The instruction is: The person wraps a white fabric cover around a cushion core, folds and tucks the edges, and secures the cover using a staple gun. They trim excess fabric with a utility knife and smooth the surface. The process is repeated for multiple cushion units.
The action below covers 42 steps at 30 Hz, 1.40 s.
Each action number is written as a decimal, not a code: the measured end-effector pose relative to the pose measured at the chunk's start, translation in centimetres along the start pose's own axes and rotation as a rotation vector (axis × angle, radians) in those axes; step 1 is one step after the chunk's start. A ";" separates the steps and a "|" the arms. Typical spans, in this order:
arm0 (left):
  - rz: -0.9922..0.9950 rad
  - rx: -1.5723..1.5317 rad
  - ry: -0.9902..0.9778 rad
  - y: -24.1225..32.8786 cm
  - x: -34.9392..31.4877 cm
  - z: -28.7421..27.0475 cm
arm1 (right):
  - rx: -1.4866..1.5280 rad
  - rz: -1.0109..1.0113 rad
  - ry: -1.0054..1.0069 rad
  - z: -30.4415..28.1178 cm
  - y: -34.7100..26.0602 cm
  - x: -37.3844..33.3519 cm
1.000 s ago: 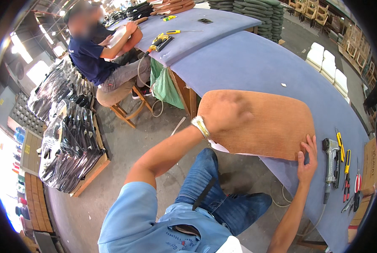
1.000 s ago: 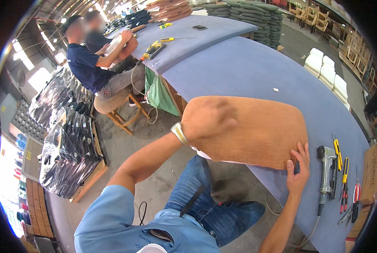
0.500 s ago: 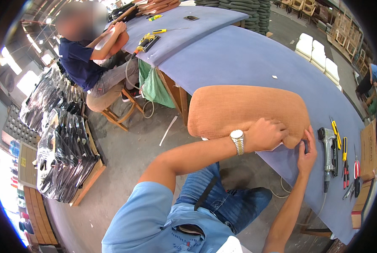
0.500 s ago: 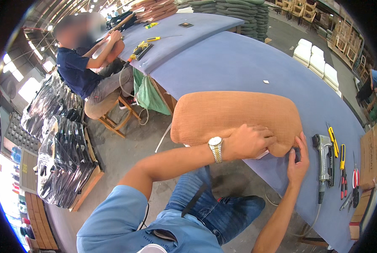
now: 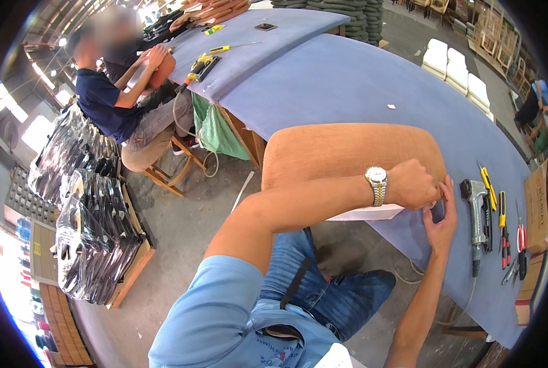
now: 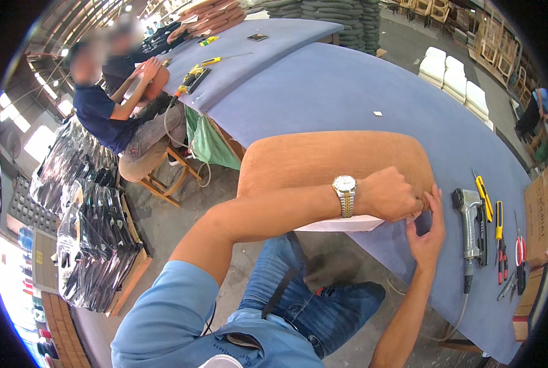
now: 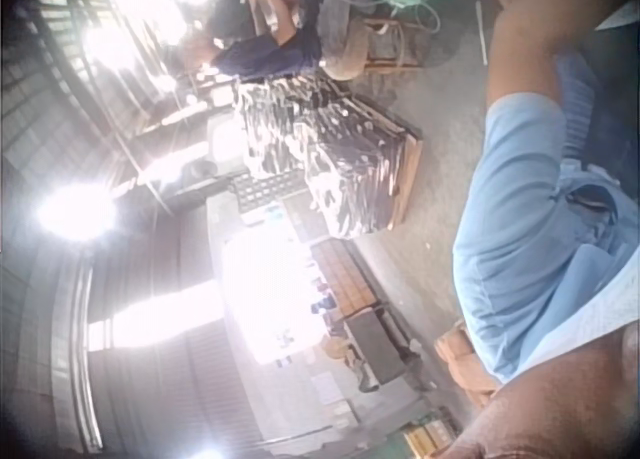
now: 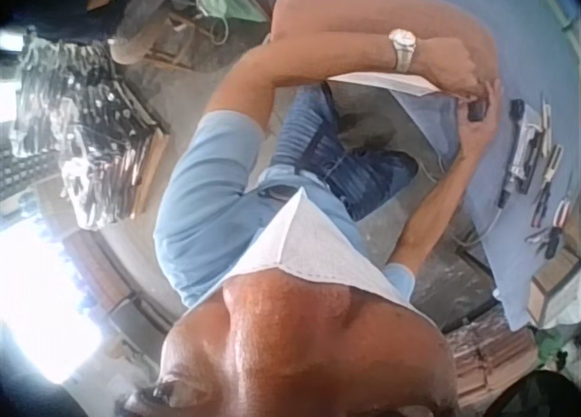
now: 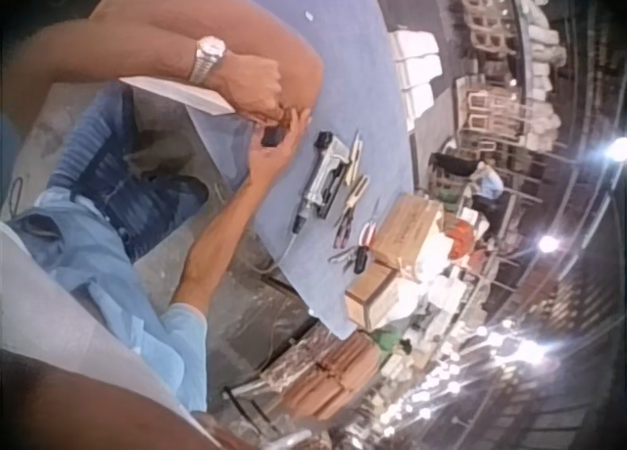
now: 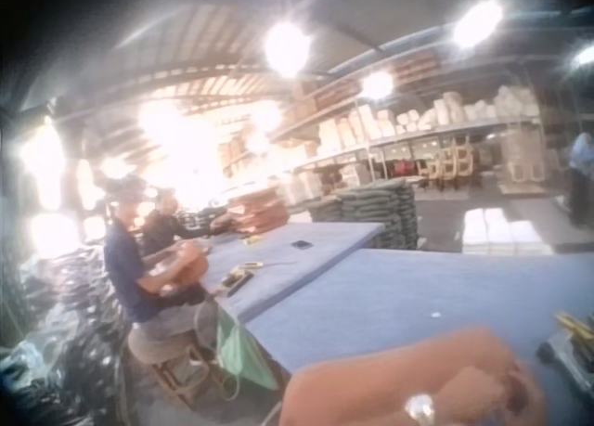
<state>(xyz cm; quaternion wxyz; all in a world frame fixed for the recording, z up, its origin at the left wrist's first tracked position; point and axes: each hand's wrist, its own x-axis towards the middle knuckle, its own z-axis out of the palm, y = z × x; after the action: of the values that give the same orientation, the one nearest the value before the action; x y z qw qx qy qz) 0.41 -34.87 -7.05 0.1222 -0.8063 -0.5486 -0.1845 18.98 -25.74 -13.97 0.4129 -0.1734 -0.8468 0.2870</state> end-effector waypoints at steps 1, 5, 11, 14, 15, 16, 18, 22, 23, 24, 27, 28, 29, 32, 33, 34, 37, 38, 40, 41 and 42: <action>0.001 0.003 -0.017 0.4 0.1 0.0 | -0.033 -0.041 -0.005 -0.3 -0.4 0.0; 0.005 0.076 0.011 1.6 1.7 1.6 | -0.027 -0.047 0.027 0.3 -0.8 0.1; -0.194 -0.325 -0.130 -0.5 5.1 1.7 | 0.422 0.267 0.002 -0.1 4.7 -1.2; -0.238 -0.591 -0.151 -3.4 4.5 2.7 | 0.285 0.200 0.044 -0.1 3.9 -0.2; -0.281 -0.635 -0.110 -3.6 4.3 2.8 | 0.326 0.206 0.043 -0.2 3.8 0.1; -0.325 -0.678 -0.069 -3.8 4.1 3.0 | 0.368 0.212 0.041 -0.2 3.8 0.4; -0.339 -0.599 -0.008 -3.7 3.9 2.5 | 0.401 0.208 0.046 -0.1 3.6 1.1; -0.273 -0.270 0.136 -3.2 3.3 2.8 | 0.405 0.167 0.064 1.1 4.7 2.8; -0.270 -0.165 0.130 -2.7 3.0 2.5 | 0.422 0.153 0.065 1.4 5.3 3.0; -0.196 -0.106 0.197 -1.9 2.5 2.1 | 0.422 0.171 0.060 1.4 5.1 3.1; -0.028 0.058 0.299 1.1 -0.4 1.1 | 0.401 0.224 0.047 1.4 4.9 2.8; 0.002 0.099 0.269 1.8 -1.4 0.9 | 0.382 0.238 0.045 1.4 5.3 2.7; 0.030 0.141 0.244 2.2 -2.3 0.7 | 0.361 0.250 0.040 1.5 5.4 2.8; 0.023 0.184 0.206 2.3 -3.1 0.4 | 0.415 0.239 0.076 1.7 5.6 2.8; 0.004 0.186 0.202 2.3 -3.2 0.3 | 0.433 0.249 0.079 1.8 5.6 2.9; -0.003 0.184 0.191 2.2 -3.2 0.4 | 0.450 0.259 0.082 1.9 5.6 2.8; -0.037 0.174 0.111 1.8 -2.9 1.2 | 0.453 0.269 0.074 2.0 5.2 3.0; -0.048 0.161 0.057 1.7 -2.6 1.2 | 0.442 0.272 0.073 1.9 5.2 3.0; -0.055 0.149 -0.012 1.3 -2.2 1.2 | 0.453 0.281 0.065 1.6 5.5 3.1; -0.051 0.149 -0.028 1.2 -2.0 1.1 | 0.459 0.289 0.061 1.5 5.3 3.1; -0.047 0.148 -0.045 1.2 -1.8 1.1 | 0.460 0.290 0.071 1.5 5.1 3.1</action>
<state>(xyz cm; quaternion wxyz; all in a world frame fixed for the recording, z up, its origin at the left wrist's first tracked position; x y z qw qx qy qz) 1.10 -36.43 -8.82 0.1646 -0.7858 -0.5823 -0.1281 16.16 -20.64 -16.06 0.4253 -0.2043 -0.7109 0.5215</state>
